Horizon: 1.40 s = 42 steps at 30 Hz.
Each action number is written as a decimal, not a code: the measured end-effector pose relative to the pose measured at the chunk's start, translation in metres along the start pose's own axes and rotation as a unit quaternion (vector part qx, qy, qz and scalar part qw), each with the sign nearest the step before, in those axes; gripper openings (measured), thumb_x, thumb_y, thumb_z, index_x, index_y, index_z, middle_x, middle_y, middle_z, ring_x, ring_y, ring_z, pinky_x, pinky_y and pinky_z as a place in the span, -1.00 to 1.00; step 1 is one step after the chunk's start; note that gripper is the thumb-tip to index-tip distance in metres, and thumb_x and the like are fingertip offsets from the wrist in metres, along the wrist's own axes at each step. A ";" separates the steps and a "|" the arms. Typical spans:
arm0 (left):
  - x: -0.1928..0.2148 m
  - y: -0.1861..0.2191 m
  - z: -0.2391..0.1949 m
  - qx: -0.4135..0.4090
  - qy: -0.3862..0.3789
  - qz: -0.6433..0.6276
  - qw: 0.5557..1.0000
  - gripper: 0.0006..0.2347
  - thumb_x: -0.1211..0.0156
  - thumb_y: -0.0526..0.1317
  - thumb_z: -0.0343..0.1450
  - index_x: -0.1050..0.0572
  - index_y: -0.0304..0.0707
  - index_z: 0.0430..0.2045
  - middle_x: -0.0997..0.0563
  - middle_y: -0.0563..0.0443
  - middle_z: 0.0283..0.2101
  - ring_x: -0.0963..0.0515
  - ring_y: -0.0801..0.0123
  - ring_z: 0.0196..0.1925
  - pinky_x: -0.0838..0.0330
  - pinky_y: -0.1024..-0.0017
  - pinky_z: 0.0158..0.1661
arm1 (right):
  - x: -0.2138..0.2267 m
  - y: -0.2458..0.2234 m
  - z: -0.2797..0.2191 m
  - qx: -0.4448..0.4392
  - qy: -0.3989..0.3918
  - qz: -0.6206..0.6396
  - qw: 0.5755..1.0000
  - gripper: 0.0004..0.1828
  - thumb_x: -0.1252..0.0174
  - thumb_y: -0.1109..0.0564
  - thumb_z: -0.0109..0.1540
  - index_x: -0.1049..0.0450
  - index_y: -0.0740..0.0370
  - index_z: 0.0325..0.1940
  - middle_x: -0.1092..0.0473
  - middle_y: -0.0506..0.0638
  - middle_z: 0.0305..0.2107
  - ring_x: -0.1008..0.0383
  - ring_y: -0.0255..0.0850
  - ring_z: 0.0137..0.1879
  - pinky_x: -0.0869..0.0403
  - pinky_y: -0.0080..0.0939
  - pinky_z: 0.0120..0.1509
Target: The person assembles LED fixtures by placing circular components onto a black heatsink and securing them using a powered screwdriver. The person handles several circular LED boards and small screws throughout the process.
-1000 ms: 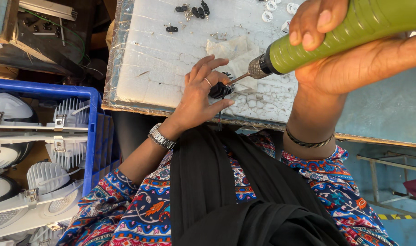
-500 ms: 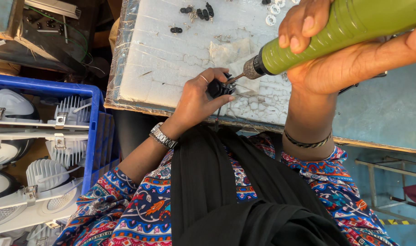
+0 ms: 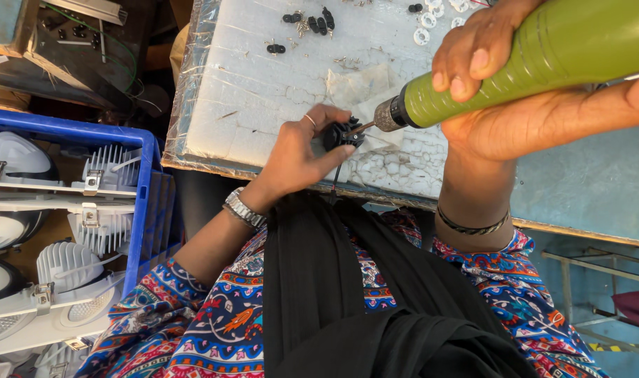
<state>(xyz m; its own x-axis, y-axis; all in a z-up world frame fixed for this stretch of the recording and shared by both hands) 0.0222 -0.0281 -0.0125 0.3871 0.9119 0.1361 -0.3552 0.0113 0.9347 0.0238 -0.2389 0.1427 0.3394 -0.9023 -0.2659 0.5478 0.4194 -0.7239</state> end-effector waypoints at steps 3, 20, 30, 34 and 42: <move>0.003 -0.005 0.003 -0.002 -0.018 -0.081 0.997 -0.80 -0.30 -0.38 0.40 -0.55 -0.46 -0.13 -0.65 -0.21 0.11 -0.69 0.38 0.01 -0.58 0.39 0.01 | 0.001 0.000 0.004 0.001 0.001 0.004 1.000 0.21 0.32 -0.87 0.02 -0.36 0.34 0.01 -0.34 0.16 -0.48 -0.35 -0.12 -0.58 -0.43 -0.12 -0.49; 0.013 0.009 0.021 -0.022 -0.100 0.042 0.994 -0.78 -0.26 -0.30 0.43 -0.59 -0.39 -0.08 -0.71 -0.22 -0.17 -0.67 0.29 -0.30 -0.53 0.40 -0.20 | -0.003 0.001 -0.005 -0.013 0.005 -0.001 1.000 0.20 0.39 -0.87 0.05 -0.37 0.35 -0.09 -0.33 0.19 -0.48 -0.29 -0.09 -0.58 -0.38 -0.10 -0.46; -0.016 -0.010 0.003 0.068 0.103 0.004 0.992 -0.85 -0.14 -0.30 0.52 -0.55 -0.41 -0.12 -0.63 -0.12 -0.43 -0.56 0.44 -0.40 -0.46 0.42 -0.33 | -0.007 0.003 0.000 -0.017 -0.020 0.015 1.000 0.23 0.30 -0.87 0.03 -0.35 0.27 0.17 -0.35 0.14 -0.46 -0.36 -0.14 -0.57 -0.43 -0.13 -0.43; -0.020 -0.013 0.002 0.089 0.115 0.021 0.989 -0.87 -0.13 -0.32 0.49 -0.55 -0.41 -0.17 -0.62 -0.18 -0.45 -0.59 0.27 -0.47 -0.44 0.38 -0.37 | -0.011 0.006 0.001 -0.011 -0.042 -0.028 0.999 0.18 0.26 -0.85 0.05 -0.30 0.21 0.20 -0.31 0.12 -0.49 -0.30 -0.14 -0.56 -0.39 -0.11 -0.45; -0.022 -0.012 0.004 0.071 0.125 0.023 0.989 -0.89 -0.11 -0.35 0.50 -0.54 -0.41 -0.21 -0.64 -0.18 -0.42 -0.57 0.25 -0.51 -0.42 0.34 -0.40 | -0.006 0.015 0.002 -0.047 -0.066 -0.020 0.997 0.19 0.30 -0.87 0.06 -0.32 0.20 0.20 -0.30 0.13 -0.53 -0.29 -0.12 -0.55 -0.37 -0.10 -0.43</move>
<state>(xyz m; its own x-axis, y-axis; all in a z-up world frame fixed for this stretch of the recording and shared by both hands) 0.0212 -0.0496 -0.0258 0.1440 0.9833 0.1111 -0.2374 -0.0747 0.9685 0.0310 -0.2269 0.1348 0.4196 -0.8945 -0.1543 0.4913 0.3668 -0.7900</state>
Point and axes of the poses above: each hand's wrist, its own z-axis towards the middle knuckle, its own x-axis out of the back of the hand, y = z × x, the point moved 6 cm from there along z, towards the middle knuckle
